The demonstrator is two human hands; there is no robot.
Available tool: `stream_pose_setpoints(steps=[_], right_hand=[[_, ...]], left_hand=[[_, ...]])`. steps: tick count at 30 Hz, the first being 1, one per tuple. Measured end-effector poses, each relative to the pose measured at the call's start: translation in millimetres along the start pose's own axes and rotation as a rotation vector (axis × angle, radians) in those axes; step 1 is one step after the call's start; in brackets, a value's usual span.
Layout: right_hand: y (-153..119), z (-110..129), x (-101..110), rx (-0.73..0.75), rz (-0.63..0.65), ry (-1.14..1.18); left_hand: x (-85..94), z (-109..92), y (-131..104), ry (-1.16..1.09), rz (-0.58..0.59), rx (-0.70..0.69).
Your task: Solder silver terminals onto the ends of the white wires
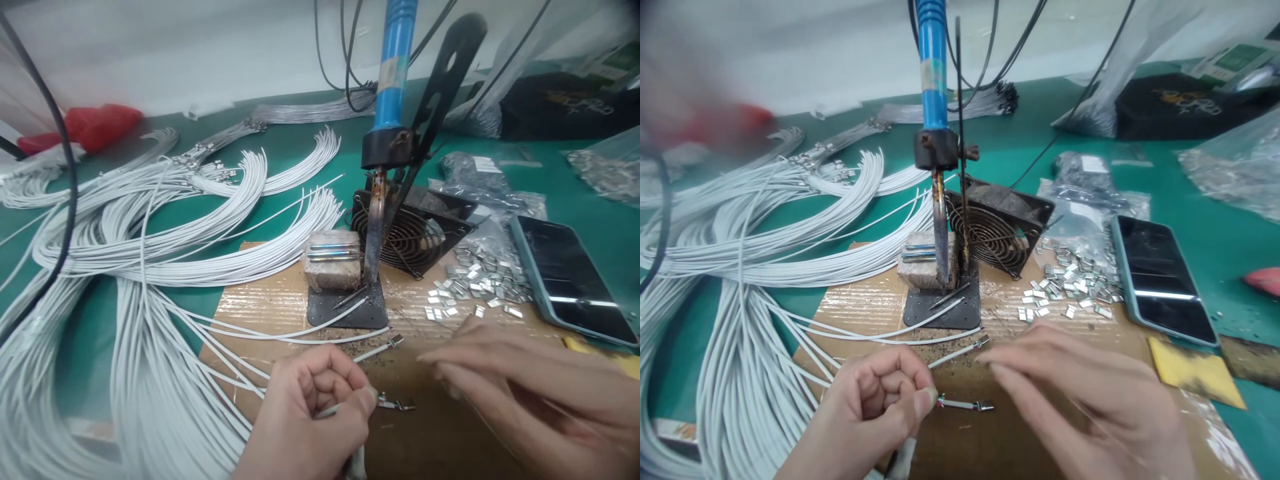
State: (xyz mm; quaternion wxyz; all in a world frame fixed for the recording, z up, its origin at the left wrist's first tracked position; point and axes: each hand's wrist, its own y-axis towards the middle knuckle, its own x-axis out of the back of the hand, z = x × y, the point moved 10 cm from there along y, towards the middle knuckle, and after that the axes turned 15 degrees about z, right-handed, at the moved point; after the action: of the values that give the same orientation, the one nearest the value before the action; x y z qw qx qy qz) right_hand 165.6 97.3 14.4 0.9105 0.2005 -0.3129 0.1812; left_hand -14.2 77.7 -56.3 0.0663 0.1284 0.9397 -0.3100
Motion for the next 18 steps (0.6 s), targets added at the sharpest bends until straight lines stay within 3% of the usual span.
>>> stream_pose_setpoints(steps=[2, 6, 12, 15, 18], right_hand=[[-3, -9, -1, -0.091, -0.012, 0.021], [5, -4, -38, -0.143, 0.173, 0.192], [15, 23, -64, 0.027, 0.158, 0.114], [12, 26, -60, 0.058, 0.093, 0.052], [1, 5, -31, -0.086, -0.048, -0.047]], left_hand=[[1.0, -2, -1, -0.002, -0.029, -0.016], [1.7, -6, -2, 0.015, -0.075, -0.047], [0.5, -2, -2, 0.017, -0.068, -0.047], [-1.4, -3, 0, 0.024, -0.055, -0.067], [2.4, -6, 0, 0.014, -0.096, -0.088]])
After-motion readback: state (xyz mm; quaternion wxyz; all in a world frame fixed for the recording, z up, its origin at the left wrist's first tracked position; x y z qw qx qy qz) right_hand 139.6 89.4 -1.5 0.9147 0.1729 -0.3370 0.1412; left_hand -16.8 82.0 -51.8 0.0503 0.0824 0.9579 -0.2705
